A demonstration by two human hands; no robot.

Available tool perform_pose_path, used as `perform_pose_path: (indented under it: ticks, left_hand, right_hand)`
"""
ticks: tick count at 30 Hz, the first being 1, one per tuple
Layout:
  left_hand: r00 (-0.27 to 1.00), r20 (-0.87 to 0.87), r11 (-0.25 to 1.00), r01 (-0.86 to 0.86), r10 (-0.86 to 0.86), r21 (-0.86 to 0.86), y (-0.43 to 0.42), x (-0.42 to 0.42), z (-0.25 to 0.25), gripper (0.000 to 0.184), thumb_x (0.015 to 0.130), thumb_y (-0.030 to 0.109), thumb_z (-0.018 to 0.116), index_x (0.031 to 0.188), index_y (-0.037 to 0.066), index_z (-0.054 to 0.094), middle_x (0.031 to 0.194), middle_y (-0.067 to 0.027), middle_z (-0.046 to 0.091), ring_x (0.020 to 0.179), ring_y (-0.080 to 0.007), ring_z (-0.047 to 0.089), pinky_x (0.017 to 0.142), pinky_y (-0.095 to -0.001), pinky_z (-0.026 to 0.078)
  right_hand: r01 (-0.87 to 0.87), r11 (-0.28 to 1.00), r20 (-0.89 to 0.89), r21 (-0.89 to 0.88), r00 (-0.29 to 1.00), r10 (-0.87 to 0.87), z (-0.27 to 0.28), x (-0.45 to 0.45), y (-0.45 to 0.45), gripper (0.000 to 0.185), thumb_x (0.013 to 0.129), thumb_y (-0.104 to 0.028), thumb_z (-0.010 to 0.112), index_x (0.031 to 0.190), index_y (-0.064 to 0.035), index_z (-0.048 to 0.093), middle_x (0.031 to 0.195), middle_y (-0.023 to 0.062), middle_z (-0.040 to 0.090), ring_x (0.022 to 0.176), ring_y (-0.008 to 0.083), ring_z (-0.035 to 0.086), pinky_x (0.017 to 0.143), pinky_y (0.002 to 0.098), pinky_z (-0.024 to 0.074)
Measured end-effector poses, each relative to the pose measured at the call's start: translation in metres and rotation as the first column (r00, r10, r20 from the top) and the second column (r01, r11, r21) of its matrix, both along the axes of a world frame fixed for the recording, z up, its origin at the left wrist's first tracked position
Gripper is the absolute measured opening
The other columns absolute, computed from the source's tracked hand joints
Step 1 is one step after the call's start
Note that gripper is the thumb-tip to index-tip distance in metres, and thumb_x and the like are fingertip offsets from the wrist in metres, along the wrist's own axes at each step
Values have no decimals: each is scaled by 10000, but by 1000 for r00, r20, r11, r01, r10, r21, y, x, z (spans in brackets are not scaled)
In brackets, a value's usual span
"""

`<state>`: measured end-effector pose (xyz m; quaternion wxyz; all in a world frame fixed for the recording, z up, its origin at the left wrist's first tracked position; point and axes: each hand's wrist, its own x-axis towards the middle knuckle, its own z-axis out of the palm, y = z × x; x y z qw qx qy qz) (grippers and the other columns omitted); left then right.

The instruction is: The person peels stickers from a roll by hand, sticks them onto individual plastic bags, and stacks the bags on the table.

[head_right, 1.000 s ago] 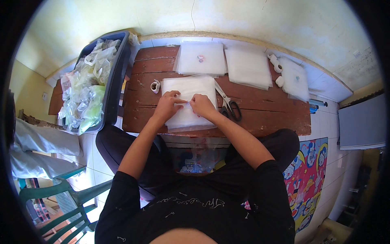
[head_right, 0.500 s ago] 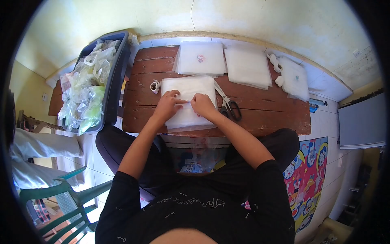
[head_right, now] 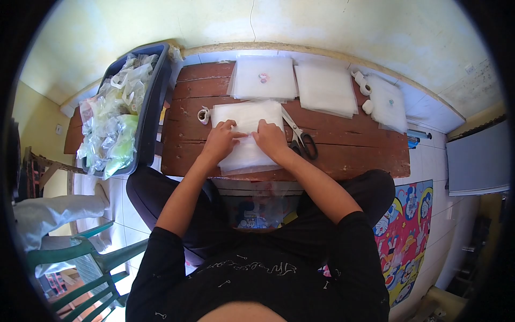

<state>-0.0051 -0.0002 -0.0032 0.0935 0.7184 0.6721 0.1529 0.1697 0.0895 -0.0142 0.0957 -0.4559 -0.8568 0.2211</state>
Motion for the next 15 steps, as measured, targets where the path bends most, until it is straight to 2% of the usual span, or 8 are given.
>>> perform_pose_path:
  ticks: [2, 5, 10, 12, 13, 15]
  left_hand:
    - [1000, -4, 1000, -3, 3, 0, -1, 0, 1, 345, 766, 132, 728, 1088, 255, 751, 1175, -84, 594, 1070, -267, 586, 923, -375, 492]
    - [1000, 7, 1000, -8, 8, 4, -1, 0, 1, 350, 773, 125, 724, 1110, 214, 738, 1188, -84, 593, 1083, -271, 583, 928, -381, 489]
    - [996, 90, 999, 4, -8, 42, -1, -6, -1, 289, 786, 111, 715, 1072, 146, 737, 1150, -97, 621, 1099, -271, 571, 928, -399, 481]
    - [974, 225, 990, -66, 37, 122, -1, -9, 2, 244, 776, 92, 718, 1019, 99, 731, 1053, -118, 656, 1035, -292, 605, 901, -402, 491]
    - [974, 221, 989, -70, 40, 128, -1, -11, 4, 244, 776, 92, 718, 1019, 99, 731, 1053, -118, 656, 1035, -292, 605, 901, -402, 491]
    - [933, 336, 961, -202, 130, 189, -3, -15, 10, 179, 777, 100, 732, 954, 73, 726, 961, -113, 675, 935, -315, 636, 861, -392, 502]
  right_hand:
    - [-152, 987, -114, 53, 981, 157, 0, 4, -1, 216, 879, -246, 627, 1003, -69, 617, 790, 246, 663, 767, 413, 669, 658, 512, 540]
    - [-235, 963, -32, 134, 970, 241, -2, 7, -12, 169, 889, -220, 605, 1005, -99, 628, 762, 223, 667, 734, 400, 668, 641, 506, 534]
    - [-152, 984, -92, 95, 983, 160, 9, 11, -11, 179, 884, -218, 608, 1009, -96, 642, 736, 211, 666, 716, 395, 667, 662, 497, 534]
    - [-136, 988, -129, 72, 981, 144, 14, 9, -11, 178, 883, -214, 606, 1004, -91, 649, 738, 210, 666, 718, 397, 665, 669, 494, 534]
    - [-164, 984, -162, 68, 972, 173, 15, 5, -10, 174, 878, -204, 605, 996, -85, 652, 751, 207, 670, 722, 396, 663, 673, 489, 531]
    - [-201, 977, -194, 73, 958, 212, 20, -6, -6, 171, 873, -194, 604, 988, -78, 656, 765, 203, 673, 727, 396, 661, 678, 483, 529]
